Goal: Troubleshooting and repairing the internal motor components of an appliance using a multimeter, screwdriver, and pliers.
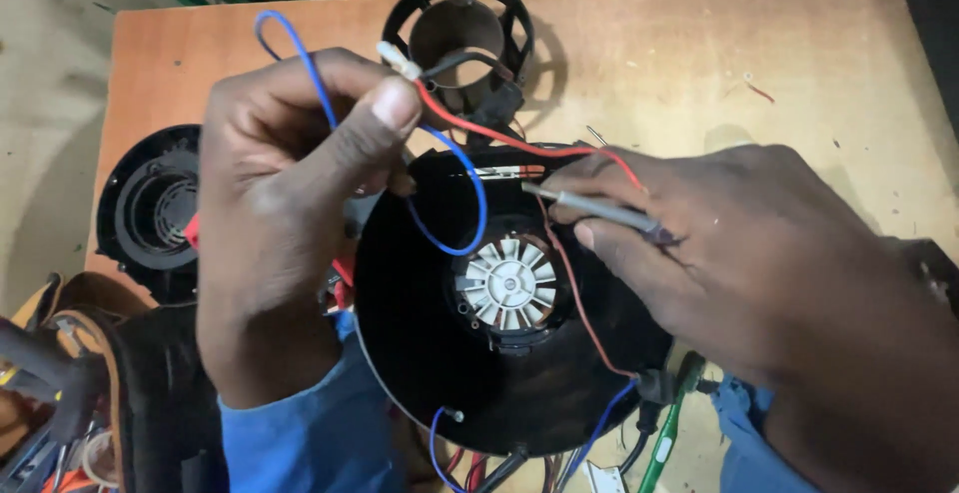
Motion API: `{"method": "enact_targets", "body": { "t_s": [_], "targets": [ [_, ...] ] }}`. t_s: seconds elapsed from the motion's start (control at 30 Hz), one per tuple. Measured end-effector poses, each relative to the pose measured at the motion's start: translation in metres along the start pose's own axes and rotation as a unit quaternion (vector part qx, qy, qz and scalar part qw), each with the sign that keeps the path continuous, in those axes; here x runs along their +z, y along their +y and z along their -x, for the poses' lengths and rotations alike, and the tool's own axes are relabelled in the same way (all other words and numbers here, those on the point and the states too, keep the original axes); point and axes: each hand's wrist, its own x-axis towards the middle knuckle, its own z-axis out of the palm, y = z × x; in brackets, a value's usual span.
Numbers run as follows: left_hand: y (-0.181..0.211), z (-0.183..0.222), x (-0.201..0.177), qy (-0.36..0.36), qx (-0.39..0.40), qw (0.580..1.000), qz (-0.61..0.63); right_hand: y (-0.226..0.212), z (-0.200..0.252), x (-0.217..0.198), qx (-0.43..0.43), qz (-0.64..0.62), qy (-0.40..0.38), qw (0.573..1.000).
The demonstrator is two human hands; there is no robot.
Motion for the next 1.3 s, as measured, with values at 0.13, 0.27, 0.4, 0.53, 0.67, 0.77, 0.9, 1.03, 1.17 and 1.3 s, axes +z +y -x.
{"method": "enact_targets", "body": {
  "t_s": [0.13, 0.27, 0.4, 0.53, 0.67, 0.77, 0.9, 1.03, 1.17, 1.3],
  "targets": [
    [0.002, 0.0, -0.006, 0.004, -0.015, 1.0, 0.021, -0.034, -0.018, -0.013, 0.17, 0.094, -0.181, 0.964],
    [0.001, 0.001, -0.01, -0.024, 0.01, 0.999, 0.038, -0.071, -0.03, -0.018, 0.185, 0.177, -0.258, 0.932],
    [0.001, 0.004, -0.013, -0.023, 0.011, 0.999, 0.031, -0.039, -0.01, 0.011, 0.063, 0.155, -0.084, 0.982],
    [0.003, 0.005, -0.016, -0.04, 0.02, 0.998, 0.045, -0.043, -0.002, 0.017, 0.039, 0.214, -0.063, 0.974],
    [0.004, 0.006, -0.017, -0.037, 0.014, 0.998, 0.043, -0.052, -0.005, 0.016, 0.015, 0.229, -0.033, 0.973],
    [0.005, 0.006, -0.018, -0.041, 0.011, 0.998, 0.039, -0.051, -0.01, 0.016, 0.069, 0.214, -0.073, 0.972],
    [0.005, 0.006, -0.017, -0.046, 0.019, 0.998, 0.044, -0.053, -0.01, 0.013, 0.064, 0.189, -0.064, 0.978],
    [0.005, 0.005, -0.019, -0.045, 0.007, 0.998, 0.045, -0.054, -0.02, 0.007, 0.107, 0.171, -0.102, 0.974],
    [0.005, 0.004, -0.021, -0.05, 0.01, 0.998, 0.041, -0.057, -0.026, -0.001, 0.201, 0.142, -0.189, 0.951],
    [0.002, 0.001, -0.023, -0.056, 0.018, 0.997, 0.059, -0.048, -0.024, 0.0, 0.149, 0.144, -0.166, 0.964]
  ]
}}
